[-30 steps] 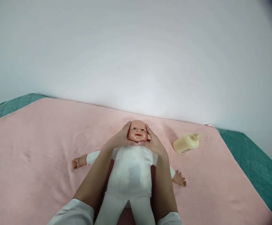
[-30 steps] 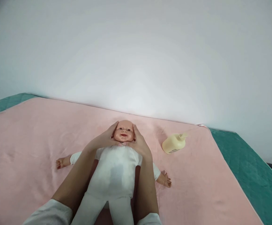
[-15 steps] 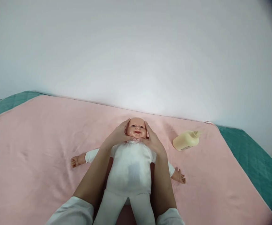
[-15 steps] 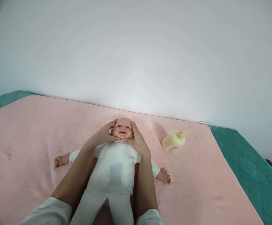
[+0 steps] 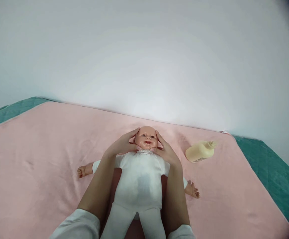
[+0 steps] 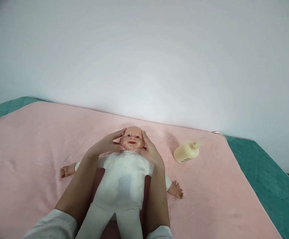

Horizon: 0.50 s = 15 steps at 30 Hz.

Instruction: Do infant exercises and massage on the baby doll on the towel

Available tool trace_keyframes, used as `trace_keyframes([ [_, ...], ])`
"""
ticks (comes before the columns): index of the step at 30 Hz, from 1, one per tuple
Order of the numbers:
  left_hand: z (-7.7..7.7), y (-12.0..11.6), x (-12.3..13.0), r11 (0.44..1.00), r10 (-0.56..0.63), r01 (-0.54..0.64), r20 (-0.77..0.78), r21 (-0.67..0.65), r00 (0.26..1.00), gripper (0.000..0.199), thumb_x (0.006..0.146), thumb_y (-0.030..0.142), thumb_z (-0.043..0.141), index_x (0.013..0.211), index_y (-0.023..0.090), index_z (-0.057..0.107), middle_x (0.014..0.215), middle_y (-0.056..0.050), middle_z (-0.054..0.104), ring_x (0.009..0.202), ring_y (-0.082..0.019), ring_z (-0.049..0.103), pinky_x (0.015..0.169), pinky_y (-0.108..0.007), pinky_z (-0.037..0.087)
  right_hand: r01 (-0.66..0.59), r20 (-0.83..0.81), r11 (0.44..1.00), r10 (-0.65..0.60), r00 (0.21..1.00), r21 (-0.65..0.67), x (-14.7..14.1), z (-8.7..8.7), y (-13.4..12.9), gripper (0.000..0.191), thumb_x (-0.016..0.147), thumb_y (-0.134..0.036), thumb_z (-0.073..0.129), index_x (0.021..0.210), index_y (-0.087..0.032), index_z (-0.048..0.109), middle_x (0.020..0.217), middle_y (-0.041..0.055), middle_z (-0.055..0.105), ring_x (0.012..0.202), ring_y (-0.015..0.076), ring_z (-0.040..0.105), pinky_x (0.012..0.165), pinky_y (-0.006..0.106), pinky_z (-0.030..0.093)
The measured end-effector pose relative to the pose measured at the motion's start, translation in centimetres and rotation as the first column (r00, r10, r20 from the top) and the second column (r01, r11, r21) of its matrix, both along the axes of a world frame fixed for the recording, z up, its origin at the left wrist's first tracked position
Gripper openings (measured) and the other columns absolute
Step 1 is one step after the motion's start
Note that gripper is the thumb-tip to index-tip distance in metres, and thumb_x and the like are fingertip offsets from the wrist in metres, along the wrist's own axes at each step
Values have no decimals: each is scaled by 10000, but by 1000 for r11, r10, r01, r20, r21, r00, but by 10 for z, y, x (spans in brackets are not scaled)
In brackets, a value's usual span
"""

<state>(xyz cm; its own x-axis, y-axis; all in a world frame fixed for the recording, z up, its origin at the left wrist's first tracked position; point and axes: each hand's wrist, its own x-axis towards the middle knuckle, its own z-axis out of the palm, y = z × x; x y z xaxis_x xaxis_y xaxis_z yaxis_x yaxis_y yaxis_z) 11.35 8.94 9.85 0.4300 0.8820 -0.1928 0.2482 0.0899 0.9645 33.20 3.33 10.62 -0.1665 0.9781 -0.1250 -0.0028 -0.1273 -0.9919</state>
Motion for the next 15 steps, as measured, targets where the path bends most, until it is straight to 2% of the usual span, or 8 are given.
trace_keyframes([
  [4, -2, 1, -2, 1000, 12, -12, -29, 4, 999, 971, 639, 254, 774, 1514, 317, 355, 1559, -65, 384, 1231, -342, 583, 847, -356, 592, -12, -21, 999, 12, 1000, -33, 2, -1, 0, 1059, 725, -407, 796, 1562, -265, 163, 1520, 64, 443, 1333, 293, 508, 1136, 481, 397],
  [9, -1, 0, -3, 998, -29, 31, 24, -57, 999, 952, 670, 249, 751, 1522, 316, 332, 1538, -71, 419, 1179, -326, 621, 779, -336, 608, -78, -21, 996, 77, 997, -45, 11, -9, 4, 1039, 761, -435, 774, 1561, -287, 127, 1509, 63, 461, 1329, 272, 515, 1136, 468, 398],
  [13, -1, 0, -3, 999, -39, 39, 25, -30, 999, 929, 675, 254, 751, 1511, 301, 350, 1513, -62, 456, 1221, -319, 592, 810, -332, 601, -115, -82, 993, 113, 990, -19, 16, -18, 7, 1040, 779, -440, 764, 1561, -276, 98, 1486, 76, 490, 1332, 257, 514, 1141, 448, 395],
  [15, 1, 0, -3, 998, -64, 65, 44, -18, 997, 888, 683, 257, 747, 1491, 300, 383, 1490, -63, 485, 1185, -312, 616, 801, -335, 603, -127, -96, 992, 126, 987, -5, 18, -22, 8, 1032, 782, -441, 761, 1560, -273, 104, 1501, 74, 471, 1353, 251, 491, 1150, 444, 383],
])
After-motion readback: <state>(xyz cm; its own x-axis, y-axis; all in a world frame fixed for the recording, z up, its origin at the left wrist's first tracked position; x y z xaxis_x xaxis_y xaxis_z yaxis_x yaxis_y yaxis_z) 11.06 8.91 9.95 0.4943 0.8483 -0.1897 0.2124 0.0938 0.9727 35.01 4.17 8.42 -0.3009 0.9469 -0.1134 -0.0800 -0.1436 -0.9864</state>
